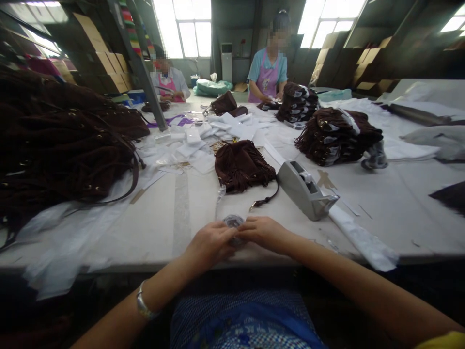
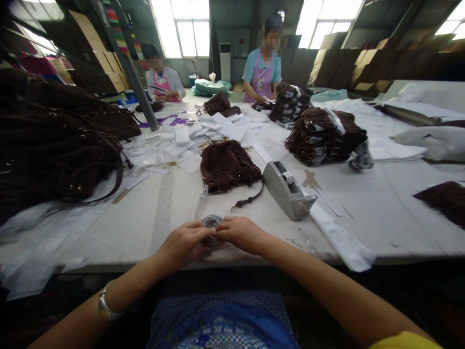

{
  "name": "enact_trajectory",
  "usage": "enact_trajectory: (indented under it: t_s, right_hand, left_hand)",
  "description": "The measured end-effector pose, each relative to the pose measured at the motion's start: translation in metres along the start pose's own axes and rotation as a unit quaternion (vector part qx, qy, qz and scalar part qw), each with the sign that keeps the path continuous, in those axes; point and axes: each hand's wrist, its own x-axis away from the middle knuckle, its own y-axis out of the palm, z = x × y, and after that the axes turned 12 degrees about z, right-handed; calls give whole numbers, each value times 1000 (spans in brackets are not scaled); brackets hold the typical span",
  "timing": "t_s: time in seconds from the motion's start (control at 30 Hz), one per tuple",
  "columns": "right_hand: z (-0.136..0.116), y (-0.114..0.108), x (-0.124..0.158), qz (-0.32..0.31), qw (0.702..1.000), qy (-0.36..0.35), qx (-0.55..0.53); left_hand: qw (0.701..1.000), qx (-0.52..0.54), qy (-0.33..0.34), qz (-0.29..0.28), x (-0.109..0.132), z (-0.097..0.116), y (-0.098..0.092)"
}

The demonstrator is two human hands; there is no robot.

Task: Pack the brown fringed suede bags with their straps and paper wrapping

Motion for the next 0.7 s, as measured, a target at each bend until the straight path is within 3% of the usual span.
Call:
enact_trajectory:
  t_s: [0.1,0.17,0.33,0.5,0.57,0.63,0.7]
  right_hand:
    - [10,-6,-5,-13,999,-41,-14]
    - [11,-7,-7,-17,999,-39,-7]
    - [-2,9,-6,-4,999,46,-25]
    - [-9,18,-8,15,995,93,-45]
    - [-7,15,-9,8,995,86,-41]
    - [-6,11,-9,0,996,84,-38]
    - [-5,11,-7,4,995,85,-56]
  left_hand:
    - [1000,-18,23,-2,-1,-14,-11]
    - [999,-33,4,6,1,-15,-10]
    - [988,-83,-118,50,5,2,5]
    - [988,24,-131,82,16,0,-1]
    - [968,45,-200,145,27,-3,-7]
    - [923,80,-320,199,39,-3,-11]
    - [868,161,-428,195,49,2,-10]
